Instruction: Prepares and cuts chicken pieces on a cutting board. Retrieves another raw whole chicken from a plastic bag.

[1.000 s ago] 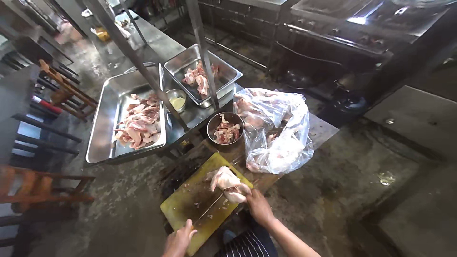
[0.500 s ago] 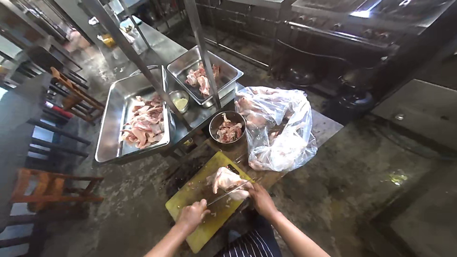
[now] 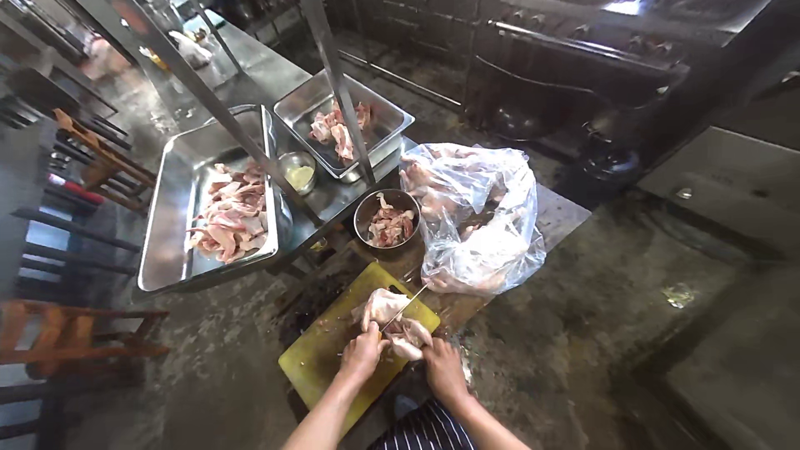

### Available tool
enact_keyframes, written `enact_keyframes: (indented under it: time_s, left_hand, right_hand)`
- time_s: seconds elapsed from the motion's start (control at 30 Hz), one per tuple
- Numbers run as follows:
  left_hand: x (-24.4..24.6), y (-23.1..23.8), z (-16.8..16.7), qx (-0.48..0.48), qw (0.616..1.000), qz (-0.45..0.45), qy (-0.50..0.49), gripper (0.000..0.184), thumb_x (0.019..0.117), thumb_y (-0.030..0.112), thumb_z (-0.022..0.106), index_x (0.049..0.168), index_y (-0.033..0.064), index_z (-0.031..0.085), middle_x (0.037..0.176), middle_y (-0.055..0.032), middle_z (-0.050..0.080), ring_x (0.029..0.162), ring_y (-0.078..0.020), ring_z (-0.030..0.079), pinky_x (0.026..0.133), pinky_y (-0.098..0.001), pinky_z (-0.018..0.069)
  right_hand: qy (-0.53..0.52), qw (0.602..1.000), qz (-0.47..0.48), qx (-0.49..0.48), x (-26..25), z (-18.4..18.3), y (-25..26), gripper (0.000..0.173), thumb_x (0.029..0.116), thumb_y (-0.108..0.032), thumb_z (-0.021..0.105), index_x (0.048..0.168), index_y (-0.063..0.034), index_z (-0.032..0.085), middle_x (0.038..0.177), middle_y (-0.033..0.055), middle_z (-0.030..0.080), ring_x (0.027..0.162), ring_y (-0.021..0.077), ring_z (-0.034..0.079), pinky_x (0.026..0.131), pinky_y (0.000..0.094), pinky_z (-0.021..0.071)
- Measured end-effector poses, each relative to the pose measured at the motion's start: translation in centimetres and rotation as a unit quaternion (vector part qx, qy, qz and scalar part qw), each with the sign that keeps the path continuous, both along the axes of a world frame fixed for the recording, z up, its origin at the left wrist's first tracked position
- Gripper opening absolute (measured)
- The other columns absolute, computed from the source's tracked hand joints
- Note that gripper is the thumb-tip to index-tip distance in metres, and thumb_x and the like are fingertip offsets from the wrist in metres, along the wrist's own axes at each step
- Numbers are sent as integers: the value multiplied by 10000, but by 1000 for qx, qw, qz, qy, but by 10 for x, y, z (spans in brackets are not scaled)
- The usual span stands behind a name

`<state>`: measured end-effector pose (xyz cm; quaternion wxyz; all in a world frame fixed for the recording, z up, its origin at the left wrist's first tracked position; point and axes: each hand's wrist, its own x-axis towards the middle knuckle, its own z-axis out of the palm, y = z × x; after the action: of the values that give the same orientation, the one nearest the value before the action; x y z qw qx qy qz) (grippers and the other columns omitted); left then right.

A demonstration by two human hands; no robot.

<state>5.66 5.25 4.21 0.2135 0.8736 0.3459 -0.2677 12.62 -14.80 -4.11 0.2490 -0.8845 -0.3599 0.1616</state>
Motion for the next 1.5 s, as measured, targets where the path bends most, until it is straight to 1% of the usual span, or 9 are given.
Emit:
enact_keyframes:
  time_s: [0.17, 0.47, 0.53, 0.77, 0.97, 1.1, 1.3, 1.37, 1.5]
  left_hand:
    - [6, 4, -4, -8, 998, 58, -16, 567, 1023, 502, 592, 1410, 101, 492, 1127, -174, 716, 1084, -364, 707, 943, -585, 560]
    - [-41, -4, 15, 44, 997, 4, 68, 568, 1075, 455, 498, 1527, 121, 416, 1173, -176, 719, 1103, -380, 706, 942, -579, 560]
    - [-66, -9, 19, 71, 994, 6, 83, 509, 1081, 440, 486, 1471, 112, 464, 1141, -173, 724, 1077, -374, 718, 914, -567, 576]
    - [-101, -43, 70, 100, 974, 61, 192, 471, 1105, 314, 445, 1525, 104, 400, 1186, -191, 712, 1105, -384, 712, 910, -549, 584]
    - [-60, -15, 7, 45, 992, 58, 106, 458, 1094, 256, 449, 1510, 68, 418, 1231, -227, 690, 1138, -416, 693, 935, -587, 573]
    - [-38, -4, -35, 12, 997, 69, 45, 426, 1075, 208, 446, 1482, 81, 460, 1214, -218, 700, 1129, -416, 694, 939, -609, 567]
    - [-69, 17, -34, 45, 995, 76, 48, 415, 1084, 218, 455, 1489, 131, 478, 1182, -217, 710, 1110, -430, 697, 918, -617, 564]
    - [-83, 34, -30, 70, 993, 77, 54, 410, 1096, 274, 471, 1476, 122, 490, 1205, -232, 692, 1106, -432, 694, 919, -612, 561]
    - [-89, 58, -8, 83, 990, 108, 30, 389, 1092, 319, 496, 1436, 139, 530, 1183, -196, 712, 1111, -410, 695, 935, -607, 549]
  right_hand:
    - [-62, 998, -26, -13, -45, -14, 3, 156, 893, -109, 659, 1008, -112, 765, 1055, 156, 705, 993, 336, 694, 860, 518, 572]
    - [-67, 996, 19, -49, -32, -13, 4, 167, 891, -102, 640, 1014, -94, 752, 1080, 170, 687, 1013, 349, 680, 859, 535, 556]
    - [-59, 997, 18, -54, -33, -10, 6, 168, 890, -104, 634, 1005, -91, 755, 1078, 172, 687, 1007, 350, 683, 852, 535, 558]
    - [35, 993, 74, -79, -20, 19, 10, 290, 962, -300, 595, 1013, -52, 737, 1130, 209, 668, 1068, 377, 667, 906, 542, 544]
    - [83, 979, 143, -123, -20, 36, 30, 299, 986, -270, 550, 1122, -81, 737, 1265, 214, 646, 1171, 384, 635, 979, 546, 521]
    - [59, 980, 146, -121, -48, 5, 10, 357, 993, -352, 538, 1162, -101, 728, 1265, 196, 670, 1169, 378, 653, 972, 565, 531]
    - [210, 968, 93, -102, -37, 17, 26, 327, 1019, -245, 520, 1248, -105, 708, 1503, 139, 534, 1217, 294, 648, 1008, 495, 551]
    - [237, 967, 89, -37, -29, 16, 35, 339, 1038, -220, 481, 1238, -73, 712, 1466, 155, 567, 1236, 285, 639, 1050, 477, 526]
    - [286, 954, 81, 33, -25, 10, 60, 376, 1078, -294, 453, 1191, -54, 719, 1165, 147, 714, 1104, 254, 685, 1007, 479, 535]
